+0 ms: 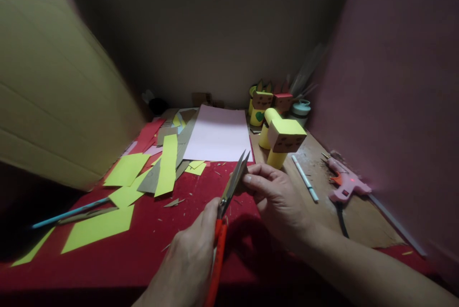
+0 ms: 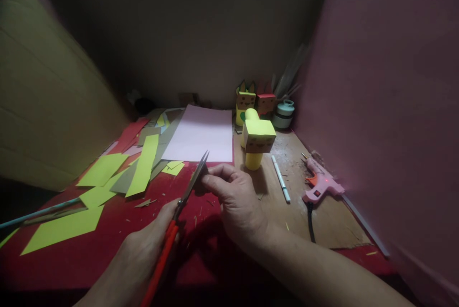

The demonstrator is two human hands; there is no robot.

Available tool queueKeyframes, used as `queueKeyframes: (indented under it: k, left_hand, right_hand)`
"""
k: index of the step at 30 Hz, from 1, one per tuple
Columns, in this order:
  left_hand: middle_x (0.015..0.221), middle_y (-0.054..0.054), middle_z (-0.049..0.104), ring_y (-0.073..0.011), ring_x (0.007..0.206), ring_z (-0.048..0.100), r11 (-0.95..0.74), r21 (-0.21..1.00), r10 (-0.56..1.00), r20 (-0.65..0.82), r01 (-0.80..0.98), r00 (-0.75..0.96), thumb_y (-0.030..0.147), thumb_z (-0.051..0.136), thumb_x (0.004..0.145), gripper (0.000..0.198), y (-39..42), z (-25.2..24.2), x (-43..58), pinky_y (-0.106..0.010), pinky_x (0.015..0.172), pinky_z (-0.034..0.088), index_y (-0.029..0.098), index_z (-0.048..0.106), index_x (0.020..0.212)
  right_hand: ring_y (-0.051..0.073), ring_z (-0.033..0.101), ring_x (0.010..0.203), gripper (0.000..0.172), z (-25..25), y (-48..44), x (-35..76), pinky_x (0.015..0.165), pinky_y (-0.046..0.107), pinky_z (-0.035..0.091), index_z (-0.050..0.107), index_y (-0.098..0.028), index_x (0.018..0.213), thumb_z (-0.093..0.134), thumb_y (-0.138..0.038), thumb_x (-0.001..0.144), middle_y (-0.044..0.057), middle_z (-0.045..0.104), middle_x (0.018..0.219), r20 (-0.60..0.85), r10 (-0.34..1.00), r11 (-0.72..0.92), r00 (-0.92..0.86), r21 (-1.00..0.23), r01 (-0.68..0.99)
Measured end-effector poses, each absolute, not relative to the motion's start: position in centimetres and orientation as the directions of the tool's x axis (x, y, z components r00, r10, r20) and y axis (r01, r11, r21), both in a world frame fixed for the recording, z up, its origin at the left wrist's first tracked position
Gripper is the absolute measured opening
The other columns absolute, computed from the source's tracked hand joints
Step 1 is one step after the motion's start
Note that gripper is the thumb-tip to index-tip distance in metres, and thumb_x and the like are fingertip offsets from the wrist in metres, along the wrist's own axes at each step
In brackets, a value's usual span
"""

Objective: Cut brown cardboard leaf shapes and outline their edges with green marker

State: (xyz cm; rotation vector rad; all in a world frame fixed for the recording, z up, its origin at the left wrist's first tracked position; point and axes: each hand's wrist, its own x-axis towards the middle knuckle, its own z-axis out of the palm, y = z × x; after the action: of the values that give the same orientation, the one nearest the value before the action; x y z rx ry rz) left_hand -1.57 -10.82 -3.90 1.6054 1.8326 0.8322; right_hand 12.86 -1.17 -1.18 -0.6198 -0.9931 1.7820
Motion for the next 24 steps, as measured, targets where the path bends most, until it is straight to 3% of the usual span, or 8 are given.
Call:
queueKeyframes:
  k: [9,17,21,24]
  left_hand:
    - [0.073,0.001,0.064,-0.0191,0.065,0.065,0.222,0.665,0.973,-0.2,0.713,-0.116,0.022,0.033,0.087,0.037,-10.7,-2.2,-1.4,-0.026,0.059,0.043,0.028,0.048,0.121]
    - [0.065,0.004,0.062,-0.0162,0.057,0.062,0.208,0.688,0.974,-0.212,0.695,-0.082,0.029,0.038,0.091,0.029,-10.7,-2.6,-1.7,-0.024,0.054,0.041,0.027,0.046,0.119]
    - [0.054,0.005,0.057,-0.0153,0.048,0.057,0.286,0.817,0.954,-0.197,0.501,-0.225,0.041,0.048,0.088,0.029,-10.6,-2.6,-1.8,-0.022,0.047,0.042,0.024,0.052,0.112]
    - [0.057,0.002,0.062,-0.0165,0.05,0.059,0.304,0.912,0.91,-0.193,0.274,-0.367,0.045,0.058,0.082,0.036,-10.5,-2.7,-2.2,-0.022,0.044,0.043,0.023,0.057,0.109]
  right_hand:
    - [0.011,0.059,0.063,0.005,-1.5,-1.2,12.7,0.068,0.025,0.044,0.071,-0.017,0.067,0.074,-0.014,0.069,-0.001,0.068,0.066,0.032,0.917,-0.199,-0.398,-0.828,-0.524]
    - [0.01,0.058,0.06,0.007,-1.6,-1.2,12.6,0.067,0.026,0.044,0.07,-0.016,0.065,0.074,-0.013,0.069,-0.001,0.067,0.063,0.017,0.914,-0.215,-0.405,-0.826,-0.52]
    - [0.012,0.06,0.062,0.007,-1.3,-1.2,12.6,0.067,0.027,0.045,0.069,-0.016,0.064,0.075,-0.014,0.068,0.0,0.067,0.062,-0.003,0.917,-0.221,-0.399,-0.836,-0.502]
    - [0.013,0.061,0.062,0.007,-1.3,-1.2,12.6,0.067,0.028,0.046,0.069,-0.016,0.064,0.075,-0.015,0.067,0.002,0.069,0.063,-0.03,0.913,-0.246,-0.408,-0.837,-0.489]
